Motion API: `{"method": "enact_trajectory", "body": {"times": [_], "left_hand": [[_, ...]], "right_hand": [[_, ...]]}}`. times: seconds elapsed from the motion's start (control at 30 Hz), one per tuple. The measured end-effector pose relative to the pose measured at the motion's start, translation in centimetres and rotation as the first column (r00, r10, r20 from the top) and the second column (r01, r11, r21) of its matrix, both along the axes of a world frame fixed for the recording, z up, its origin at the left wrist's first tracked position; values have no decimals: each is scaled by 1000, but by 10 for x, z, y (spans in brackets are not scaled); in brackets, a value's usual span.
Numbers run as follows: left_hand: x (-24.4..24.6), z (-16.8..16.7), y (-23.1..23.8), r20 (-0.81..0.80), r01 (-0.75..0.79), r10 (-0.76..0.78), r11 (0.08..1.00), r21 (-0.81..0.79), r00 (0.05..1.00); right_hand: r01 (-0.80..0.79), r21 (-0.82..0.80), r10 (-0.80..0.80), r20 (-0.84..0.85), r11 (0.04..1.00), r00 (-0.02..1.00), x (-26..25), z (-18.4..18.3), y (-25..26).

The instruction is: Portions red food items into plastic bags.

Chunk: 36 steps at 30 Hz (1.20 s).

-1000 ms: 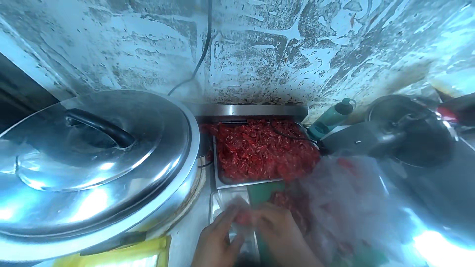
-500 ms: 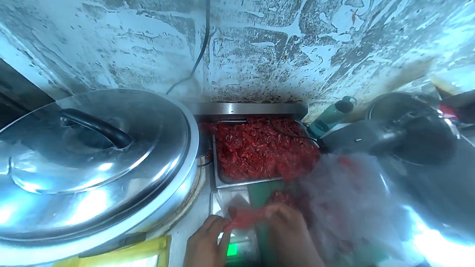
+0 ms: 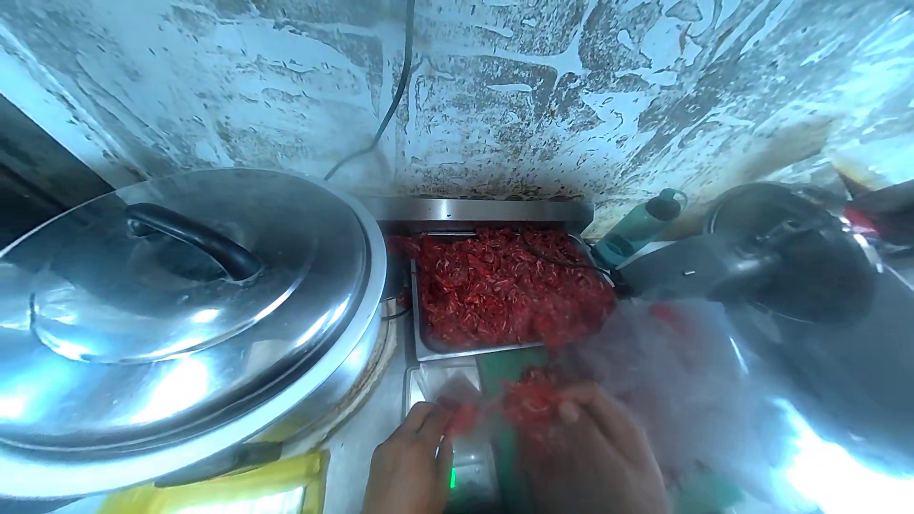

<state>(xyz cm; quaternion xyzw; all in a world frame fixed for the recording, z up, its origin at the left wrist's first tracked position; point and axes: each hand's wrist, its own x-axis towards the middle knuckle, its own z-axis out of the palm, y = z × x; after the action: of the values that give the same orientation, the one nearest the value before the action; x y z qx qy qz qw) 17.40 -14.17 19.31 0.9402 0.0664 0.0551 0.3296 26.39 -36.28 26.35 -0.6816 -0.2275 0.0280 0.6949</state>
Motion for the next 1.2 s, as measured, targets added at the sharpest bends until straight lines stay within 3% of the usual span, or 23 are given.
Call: {"method": "enact_trajectory", "body": {"times": [0.17,0.6,0.8,1.0,1.2], "left_hand": [[1,0,-4,-80,40,-35,998,57,996],[0,-2,-1,28,81,-79,995,-53,996],[0,3,-1,157,156,-119,956,-248,980],[-2,15,3,264,303,-184,785,-540,947],[2,11,7,343,284,-96,781,-556,934]], "right_hand": [[-82,170,78,33,982,996,-4,20,2],[-243,190,227,103,951,968,-9,42,5],[-279,216,262,105,936,959,-8,42,8],[-328,238,316,88,914,945,-9,37,13],[-288,317,297,23,904,955,-8,32,13]]}}
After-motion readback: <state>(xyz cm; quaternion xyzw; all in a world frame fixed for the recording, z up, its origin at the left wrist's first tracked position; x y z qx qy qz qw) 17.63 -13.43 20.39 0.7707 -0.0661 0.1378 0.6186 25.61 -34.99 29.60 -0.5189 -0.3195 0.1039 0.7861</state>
